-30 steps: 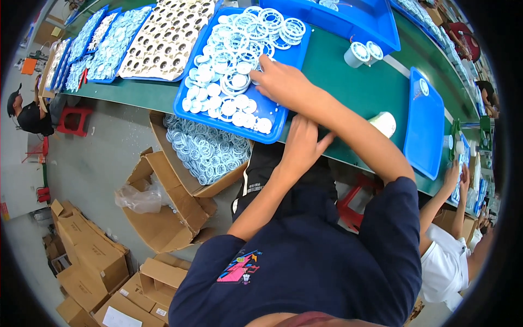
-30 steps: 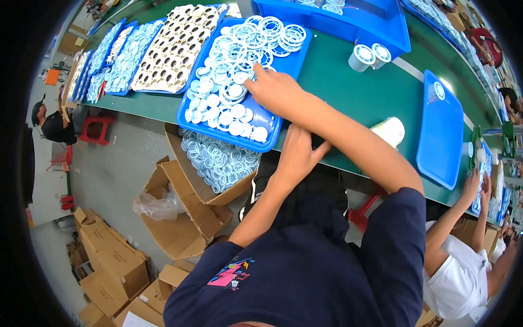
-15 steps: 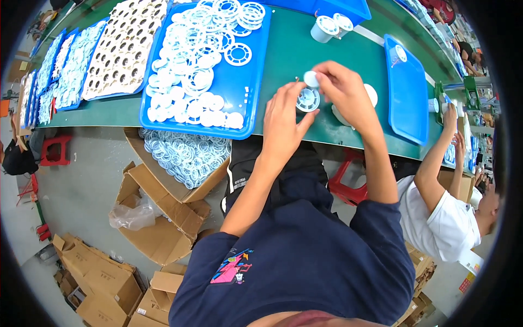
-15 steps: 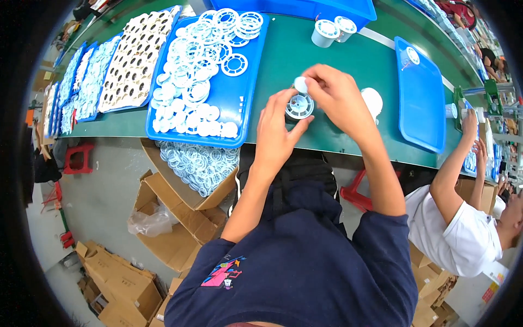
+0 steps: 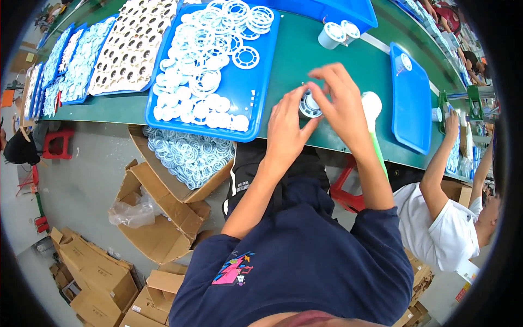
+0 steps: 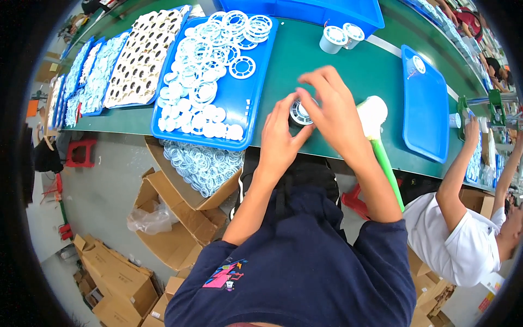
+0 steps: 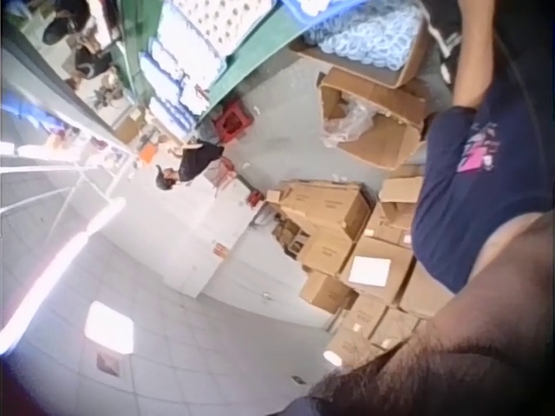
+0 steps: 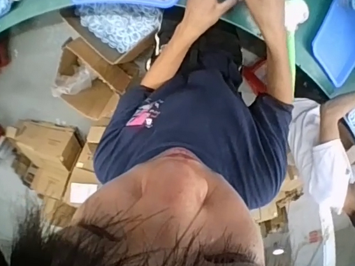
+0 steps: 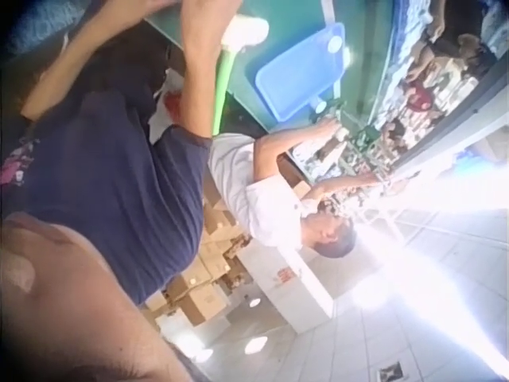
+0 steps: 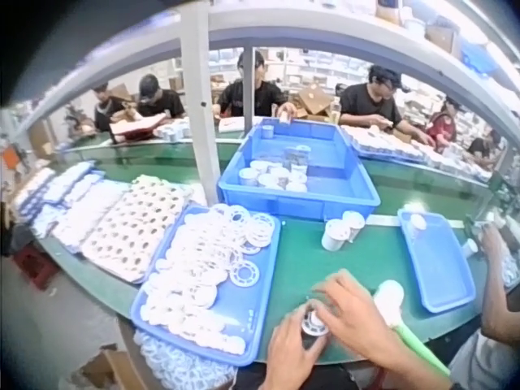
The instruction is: Assembling plastic components on a production line using a rubber mallet.
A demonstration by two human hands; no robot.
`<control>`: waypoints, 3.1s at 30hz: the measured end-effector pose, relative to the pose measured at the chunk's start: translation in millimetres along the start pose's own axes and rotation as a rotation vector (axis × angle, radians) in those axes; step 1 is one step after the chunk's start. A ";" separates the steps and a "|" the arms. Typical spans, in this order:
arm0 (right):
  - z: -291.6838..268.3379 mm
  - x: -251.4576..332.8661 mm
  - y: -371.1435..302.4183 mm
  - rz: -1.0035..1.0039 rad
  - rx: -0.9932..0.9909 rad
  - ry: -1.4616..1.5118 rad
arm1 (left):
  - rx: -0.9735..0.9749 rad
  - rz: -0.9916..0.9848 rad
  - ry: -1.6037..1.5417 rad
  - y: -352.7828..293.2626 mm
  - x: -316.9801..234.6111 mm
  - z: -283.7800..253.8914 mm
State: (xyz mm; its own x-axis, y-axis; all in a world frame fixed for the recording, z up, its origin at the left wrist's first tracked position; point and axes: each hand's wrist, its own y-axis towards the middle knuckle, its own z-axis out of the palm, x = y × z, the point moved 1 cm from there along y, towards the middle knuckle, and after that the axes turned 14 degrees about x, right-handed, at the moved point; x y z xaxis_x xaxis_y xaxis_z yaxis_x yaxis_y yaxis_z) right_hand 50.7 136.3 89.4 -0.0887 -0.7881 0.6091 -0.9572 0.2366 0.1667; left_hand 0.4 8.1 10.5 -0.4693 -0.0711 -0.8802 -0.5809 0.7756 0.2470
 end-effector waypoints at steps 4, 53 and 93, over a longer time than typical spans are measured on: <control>43.0 2.1 80.7 -0.253 0.037 -0.350 | 0.062 -0.061 0.018 -1.7 5.3 3.4; 8.9 10.6 -44.4 -0.015 0.037 -0.080 | 0.013 -0.022 -0.095 -7.0 6.8 5.1; -5.9 6.3 -46.5 0.056 0.112 -0.014 | -0.019 0.055 0.015 -5.2 0.1 12.1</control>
State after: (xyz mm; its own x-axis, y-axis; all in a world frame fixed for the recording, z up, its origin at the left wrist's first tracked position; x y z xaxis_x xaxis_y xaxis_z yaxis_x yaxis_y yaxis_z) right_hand 96.3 123.7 90.1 -0.1456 -0.7835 0.6042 -0.9753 0.2160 0.0451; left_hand 11.3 11.7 4.2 -0.5107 -0.0388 -0.8589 -0.5668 0.7664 0.3023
